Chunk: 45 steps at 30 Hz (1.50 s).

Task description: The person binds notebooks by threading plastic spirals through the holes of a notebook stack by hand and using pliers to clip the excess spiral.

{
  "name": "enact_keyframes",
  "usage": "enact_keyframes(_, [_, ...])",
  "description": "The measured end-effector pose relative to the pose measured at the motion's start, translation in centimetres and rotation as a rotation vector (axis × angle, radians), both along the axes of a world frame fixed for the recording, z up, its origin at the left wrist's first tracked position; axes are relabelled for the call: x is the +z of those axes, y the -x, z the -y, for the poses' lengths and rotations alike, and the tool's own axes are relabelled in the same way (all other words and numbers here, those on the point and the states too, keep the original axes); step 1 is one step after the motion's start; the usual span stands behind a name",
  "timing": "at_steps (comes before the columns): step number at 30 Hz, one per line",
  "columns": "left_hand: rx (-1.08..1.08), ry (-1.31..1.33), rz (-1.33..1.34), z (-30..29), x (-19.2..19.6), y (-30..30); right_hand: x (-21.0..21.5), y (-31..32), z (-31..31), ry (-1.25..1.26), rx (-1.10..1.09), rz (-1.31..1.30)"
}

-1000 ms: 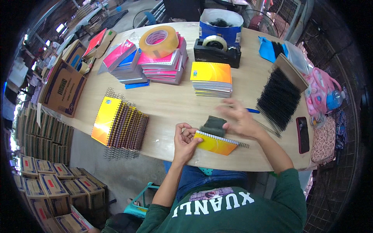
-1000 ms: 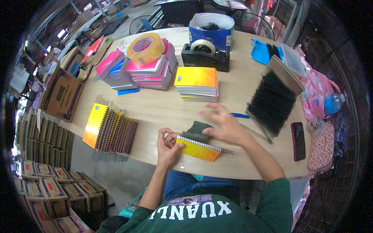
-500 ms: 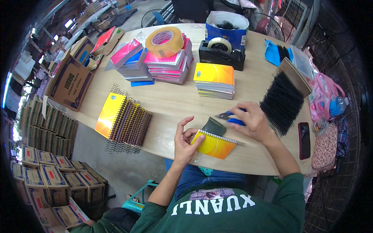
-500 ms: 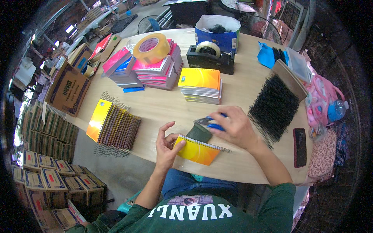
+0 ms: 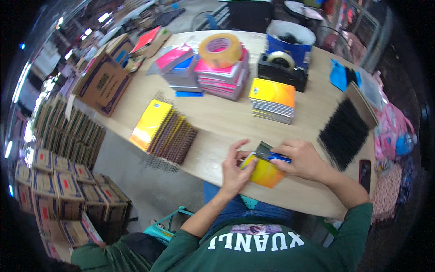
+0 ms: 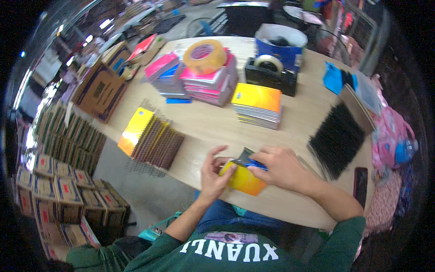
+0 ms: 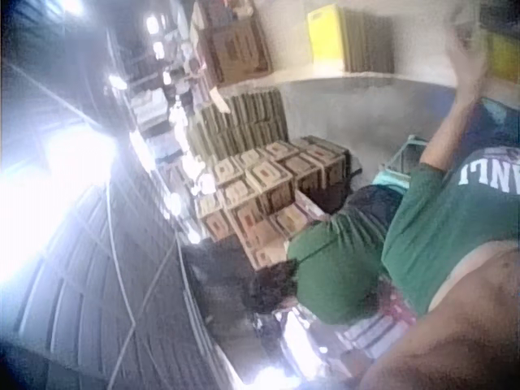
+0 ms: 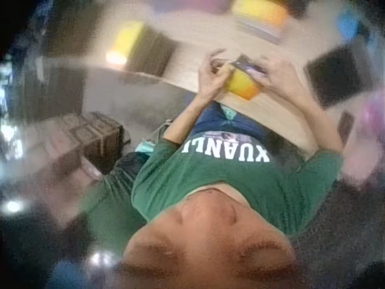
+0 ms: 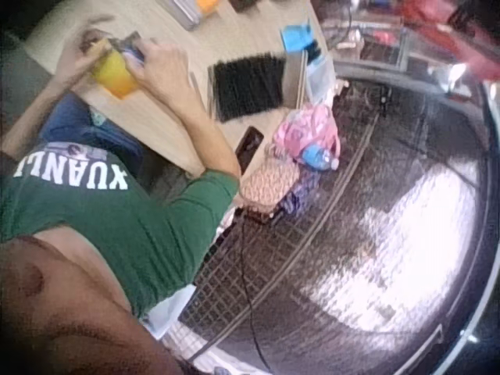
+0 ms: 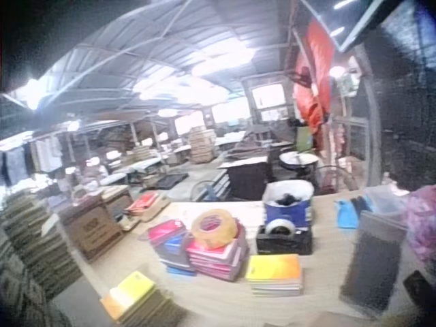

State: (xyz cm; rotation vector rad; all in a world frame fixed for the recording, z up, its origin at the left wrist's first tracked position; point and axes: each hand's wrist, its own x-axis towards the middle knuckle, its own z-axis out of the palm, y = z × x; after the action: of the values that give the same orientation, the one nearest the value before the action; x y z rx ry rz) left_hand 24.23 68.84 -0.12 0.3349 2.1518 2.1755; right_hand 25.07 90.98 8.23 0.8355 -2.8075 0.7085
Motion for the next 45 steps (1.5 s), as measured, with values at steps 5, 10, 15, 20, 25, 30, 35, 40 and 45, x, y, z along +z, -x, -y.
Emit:
enact_keyframes(5, [0.148, 0.186, -0.229, 2.6, 3.9, -0.3, 2.0, -1.0, -0.4, 0.295, -0.200, -0.069])
enact_keyframes(10, [0.734, 0.238, -0.451, 12.2, 14.1, 3.0, 1.8, -2.2, -4.1, 0.445, -0.411, -0.082])
enact_keyframes(15, [0.874, 0.226, -0.489, 20.0, 12.8, 7.7, -1.2, -2.9, -3.2, 0.461, -0.460, 0.034])
enact_keyframes(20, [0.959, 0.736, -0.425, 23.6, 10.1, 8.7, -4.7, -3.5, -3.2, 0.410, -0.545, 0.041])
enact_keyframes(25, [0.831, 0.746, -0.361, 25.1, 9.7, 8.7, -9.5, -2.2, -4.7, 0.202, -0.534, -0.057])
enact_keyframes(30, [0.731, 0.647, -0.347, 25.7, 9.7, 8.5, -10.6, -1.0, -3.7, 0.082, -0.552, -0.226])
enact_keyframes(35, [0.696, 0.606, -0.310, 26.0, 9.6, 8.0, -9.5, -2.1, 1.8, 0.055, -0.202, -0.189])
enact_keyframes(40, [1.001, 0.750, -0.691, 21.8, 13.1, 4.7, -12.0, 0.7, 0.7, 0.090, -0.225, -0.169])
enact_keyframes(45, [0.381, 0.095, -0.680, 9.6, 14.2, 2.0, -9.8, -1.2, 0.1, -0.071, -0.380, -0.114])
